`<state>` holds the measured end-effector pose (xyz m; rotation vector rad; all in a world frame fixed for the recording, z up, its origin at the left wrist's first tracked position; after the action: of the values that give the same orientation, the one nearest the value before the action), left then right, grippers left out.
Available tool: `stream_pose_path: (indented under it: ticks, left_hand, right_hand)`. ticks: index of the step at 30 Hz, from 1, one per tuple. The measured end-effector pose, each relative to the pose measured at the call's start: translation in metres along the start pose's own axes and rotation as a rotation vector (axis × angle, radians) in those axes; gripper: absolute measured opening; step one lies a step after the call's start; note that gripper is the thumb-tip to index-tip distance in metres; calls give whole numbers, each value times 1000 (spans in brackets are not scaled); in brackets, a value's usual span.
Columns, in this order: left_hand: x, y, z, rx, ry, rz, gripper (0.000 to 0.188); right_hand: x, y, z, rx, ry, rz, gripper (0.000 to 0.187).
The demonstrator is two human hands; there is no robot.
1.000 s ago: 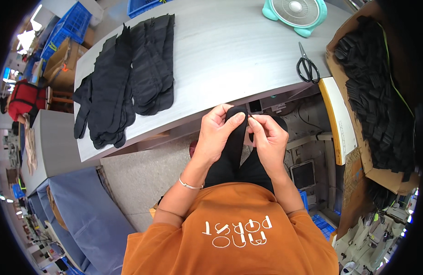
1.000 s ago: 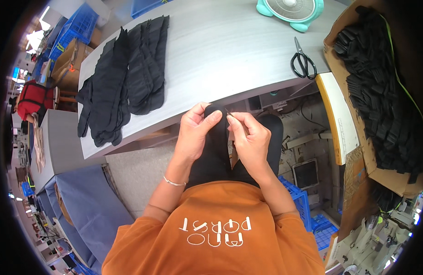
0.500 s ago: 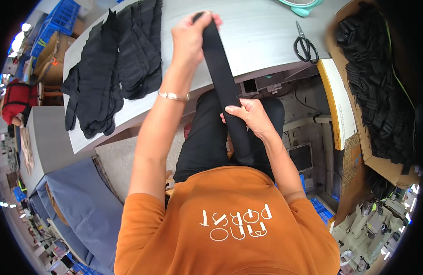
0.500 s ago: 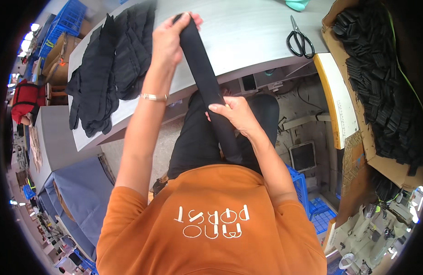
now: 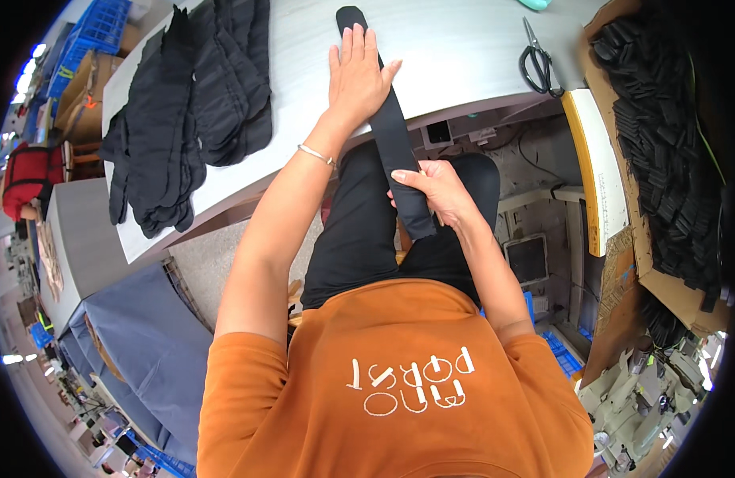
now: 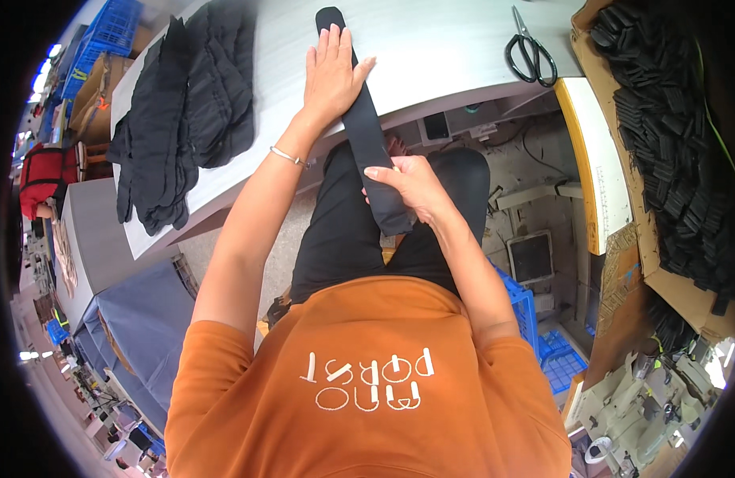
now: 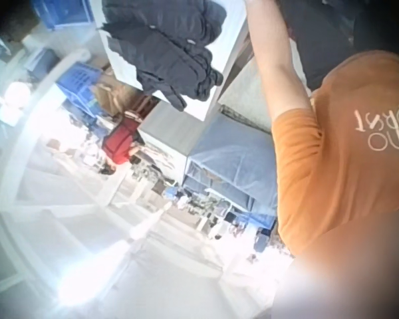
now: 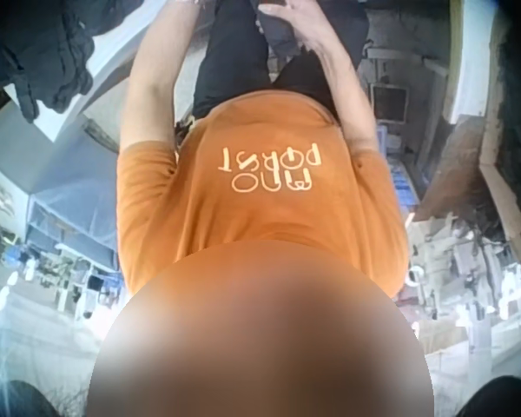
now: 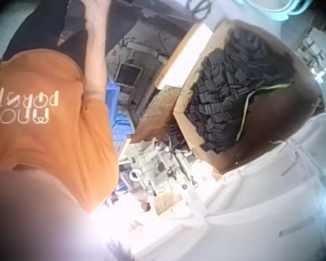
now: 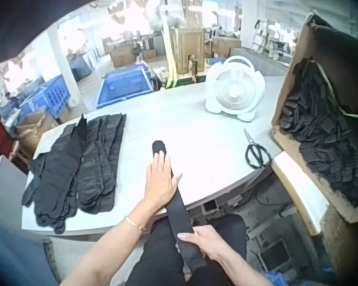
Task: Attaching velcro straps to black fabric sleeves in a workshop environment.
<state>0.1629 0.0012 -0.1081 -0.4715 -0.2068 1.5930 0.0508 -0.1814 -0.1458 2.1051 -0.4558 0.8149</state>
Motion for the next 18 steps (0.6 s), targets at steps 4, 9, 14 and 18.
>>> stream_pose_path:
  ticks: [4, 9, 14, 18]
  left_hand:
    - [1, -2, -5, 11, 9, 28, 75]
    - [1, -5, -3, -5, 10, 34, 73]
    - [12, 1, 17, -125, 97, 106, 75]
    - [-20, 63, 72, -254, 415, 196, 62]
  right_hand:
    - [-24, 27, 5, -18, 43, 27, 21]
    - [-48, 71, 4, -110, 5, 15, 17]
    - [-36, 71, -1, -98, 57, 140, 18]
    - [-36, 78, 6, -184, 47, 113, 19]
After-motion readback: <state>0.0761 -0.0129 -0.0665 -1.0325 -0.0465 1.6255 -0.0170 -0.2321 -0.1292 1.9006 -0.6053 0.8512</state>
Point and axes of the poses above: each hand's wrist, its own y-axis away from the middle knuckle, its own z-axis out of the back of the hand, x = y × z, the point moved 6 cm from there along -y, towards the middle knuckle, and after that the axes turned 8 degrees about -y, right-handed, at the moved point
